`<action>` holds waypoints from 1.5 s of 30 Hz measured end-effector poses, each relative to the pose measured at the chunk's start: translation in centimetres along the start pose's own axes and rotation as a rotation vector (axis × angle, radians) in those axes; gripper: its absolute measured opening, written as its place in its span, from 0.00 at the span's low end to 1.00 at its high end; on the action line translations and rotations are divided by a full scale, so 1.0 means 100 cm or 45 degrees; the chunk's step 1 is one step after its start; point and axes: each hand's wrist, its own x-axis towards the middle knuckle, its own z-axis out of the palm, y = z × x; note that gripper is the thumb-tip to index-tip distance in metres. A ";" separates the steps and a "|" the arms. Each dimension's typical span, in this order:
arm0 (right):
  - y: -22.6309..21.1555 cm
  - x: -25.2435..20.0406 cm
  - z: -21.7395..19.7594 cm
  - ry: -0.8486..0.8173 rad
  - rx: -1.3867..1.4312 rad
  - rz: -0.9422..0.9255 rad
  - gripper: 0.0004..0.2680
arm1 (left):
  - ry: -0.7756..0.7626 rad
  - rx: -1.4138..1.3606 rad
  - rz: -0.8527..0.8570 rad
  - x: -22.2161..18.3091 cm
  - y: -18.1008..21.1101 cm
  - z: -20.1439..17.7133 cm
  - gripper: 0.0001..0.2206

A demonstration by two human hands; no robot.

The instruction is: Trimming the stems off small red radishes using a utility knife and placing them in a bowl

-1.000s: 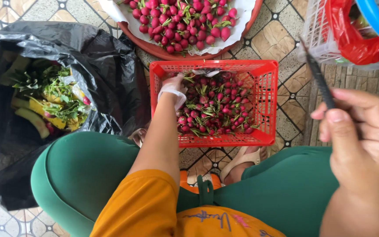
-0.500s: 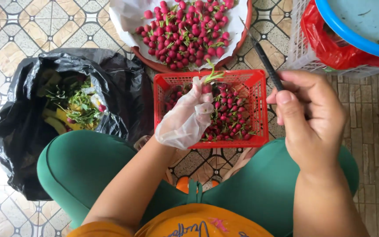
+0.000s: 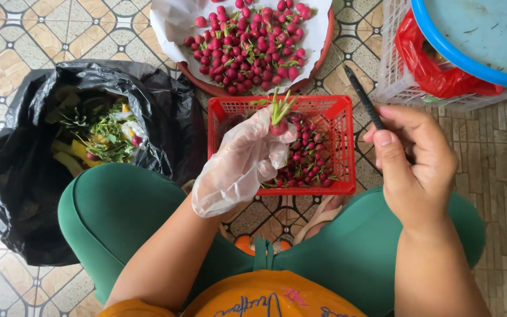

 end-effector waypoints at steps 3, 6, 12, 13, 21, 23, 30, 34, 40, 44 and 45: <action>0.002 0.001 0.002 -0.010 -0.007 -0.009 0.11 | -0.241 -0.365 -0.081 0.003 -0.002 -0.005 0.15; 0.005 0.004 0.004 -0.006 -0.005 -0.025 0.11 | -0.335 -0.469 -0.119 0.009 -0.007 -0.020 0.16; 0.006 0.005 0.007 -0.002 -0.015 -0.013 0.10 | -0.414 -0.552 -0.281 0.016 -0.014 -0.039 0.14; 0.006 0.006 0.007 -0.008 -0.019 -0.011 0.10 | -0.392 -0.563 -0.259 0.017 -0.016 -0.042 0.17; 0.011 0.004 0.004 -0.004 0.010 -0.022 0.10 | 0.244 0.111 0.331 0.004 -0.008 0.025 0.16; 0.012 0.003 0.003 0.001 0.018 -0.031 0.11 | 0.334 0.244 0.439 0.002 -0.008 0.036 0.16; 0.013 0.002 0.003 0.008 0.014 -0.031 0.10 | 0.308 0.331 0.617 0.010 -0.016 0.022 0.14; 0.013 0.003 0.003 0.005 0.025 -0.036 0.09 | 0.341 0.554 0.615 0.010 -0.016 0.019 0.15; 0.014 0.002 0.003 0.000 0.015 -0.044 0.10 | 0.402 0.715 0.589 0.011 -0.015 0.023 0.16; 0.014 0.002 0.004 -0.004 0.029 -0.034 0.10 | 0.273 0.769 0.769 0.015 -0.020 0.011 0.12; 0.015 0.002 0.003 0.003 0.022 -0.034 0.10 | 0.372 1.119 0.859 0.016 -0.020 0.007 0.12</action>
